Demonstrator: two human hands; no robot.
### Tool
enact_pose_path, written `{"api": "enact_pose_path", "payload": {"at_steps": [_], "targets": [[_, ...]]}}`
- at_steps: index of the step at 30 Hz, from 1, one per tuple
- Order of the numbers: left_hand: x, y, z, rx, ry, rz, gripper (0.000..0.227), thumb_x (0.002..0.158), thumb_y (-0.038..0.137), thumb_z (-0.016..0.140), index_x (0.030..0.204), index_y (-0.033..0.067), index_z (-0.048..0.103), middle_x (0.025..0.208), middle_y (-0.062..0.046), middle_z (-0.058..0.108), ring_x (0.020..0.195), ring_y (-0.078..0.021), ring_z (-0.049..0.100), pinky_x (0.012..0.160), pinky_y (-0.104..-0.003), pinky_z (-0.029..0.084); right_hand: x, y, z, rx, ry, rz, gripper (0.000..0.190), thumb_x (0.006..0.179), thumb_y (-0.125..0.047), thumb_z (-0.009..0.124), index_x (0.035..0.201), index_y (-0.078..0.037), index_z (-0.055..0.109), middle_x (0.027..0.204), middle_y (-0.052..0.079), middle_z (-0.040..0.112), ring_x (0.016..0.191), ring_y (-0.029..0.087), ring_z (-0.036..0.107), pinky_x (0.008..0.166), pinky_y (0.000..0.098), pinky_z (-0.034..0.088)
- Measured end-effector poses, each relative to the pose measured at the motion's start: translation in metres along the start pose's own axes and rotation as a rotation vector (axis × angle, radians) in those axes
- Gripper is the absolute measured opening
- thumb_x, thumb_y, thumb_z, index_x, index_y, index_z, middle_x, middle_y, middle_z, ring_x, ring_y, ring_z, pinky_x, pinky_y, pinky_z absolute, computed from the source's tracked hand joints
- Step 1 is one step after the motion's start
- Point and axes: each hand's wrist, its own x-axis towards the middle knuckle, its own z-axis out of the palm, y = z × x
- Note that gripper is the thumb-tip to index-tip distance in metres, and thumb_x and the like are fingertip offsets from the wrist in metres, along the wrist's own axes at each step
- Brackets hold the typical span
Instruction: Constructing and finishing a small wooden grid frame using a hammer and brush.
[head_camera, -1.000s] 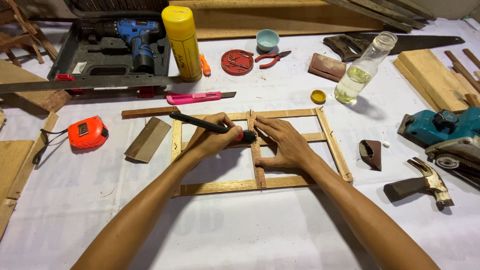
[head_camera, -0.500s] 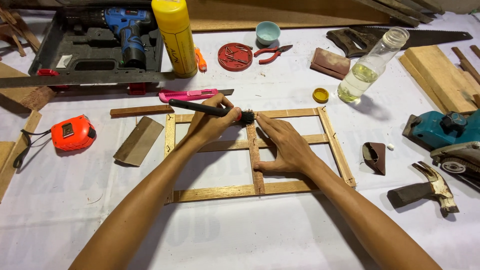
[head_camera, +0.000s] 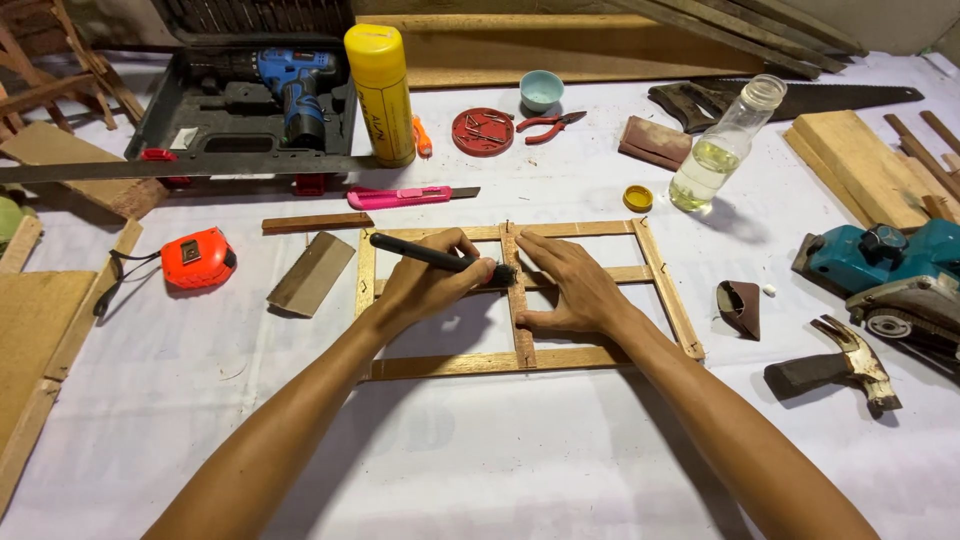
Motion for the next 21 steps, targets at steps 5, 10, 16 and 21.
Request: {"api": "enact_pose_path", "payload": {"at_steps": [5, 10, 16, 21], "targets": [[0.007, -0.008, -0.003, -0.145, 0.032, -0.102, 0.035, 0.09, 0.038, 0.073, 0.091, 0.0028, 0.07, 0.069, -0.005, 0.071, 0.057, -0.0095, 0.063, 0.049, -0.027, 0.049, 0.0, -0.004, -0.002, -0.004, -0.002, 0.012, 0.115, 0.065, -0.064, 0.082, 0.156, -0.007, 0.039, 0.155, 0.021, 0.046, 0.138, 0.041, 0.047, 0.115, 0.0516, 0.039], [0.021, -0.012, 0.002, -0.382, 0.063, -0.179, 0.039, 0.093, 0.04, 0.072, 0.09, 0.001, 0.067, 0.07, -0.004, 0.07, 0.059, -0.0076, 0.062, 0.049, -0.026, 0.051, 0.0, 0.002, 0.003, 0.006, 0.0, 0.007, 0.118, 0.065, -0.064, 0.082, 0.157, -0.005, 0.037, 0.155, 0.022, 0.047, 0.137, 0.041, 0.048, 0.115, 0.0519, 0.039], [0.039, -0.016, 0.014, -0.357, -0.087, -0.487, 0.039, 0.093, 0.043, 0.07, 0.091, 0.0044, 0.07, 0.063, -0.004, 0.066, 0.053, -0.0097, 0.063, 0.048, -0.025, 0.051, -0.002, 0.007, 0.005, -0.01, 0.006, 0.004, 0.12, 0.066, -0.066, 0.081, 0.157, -0.003, 0.035, 0.154, 0.022, 0.047, 0.137, 0.041, 0.049, 0.114, 0.0522, 0.041], [0.057, -0.034, 0.026, -0.332, -0.027, -0.429, 0.037, 0.093, 0.043, 0.069, 0.091, 0.0051, 0.069, 0.065, -0.003, 0.069, 0.054, -0.0081, 0.064, 0.048, -0.025, 0.051, 0.001, -0.001, 0.0, -0.007, 0.017, 0.002, 0.121, 0.064, -0.07, 0.08, 0.156, -0.004, 0.036, 0.157, 0.019, 0.042, 0.135, 0.042, 0.048, 0.113, 0.0538, 0.04]]}}
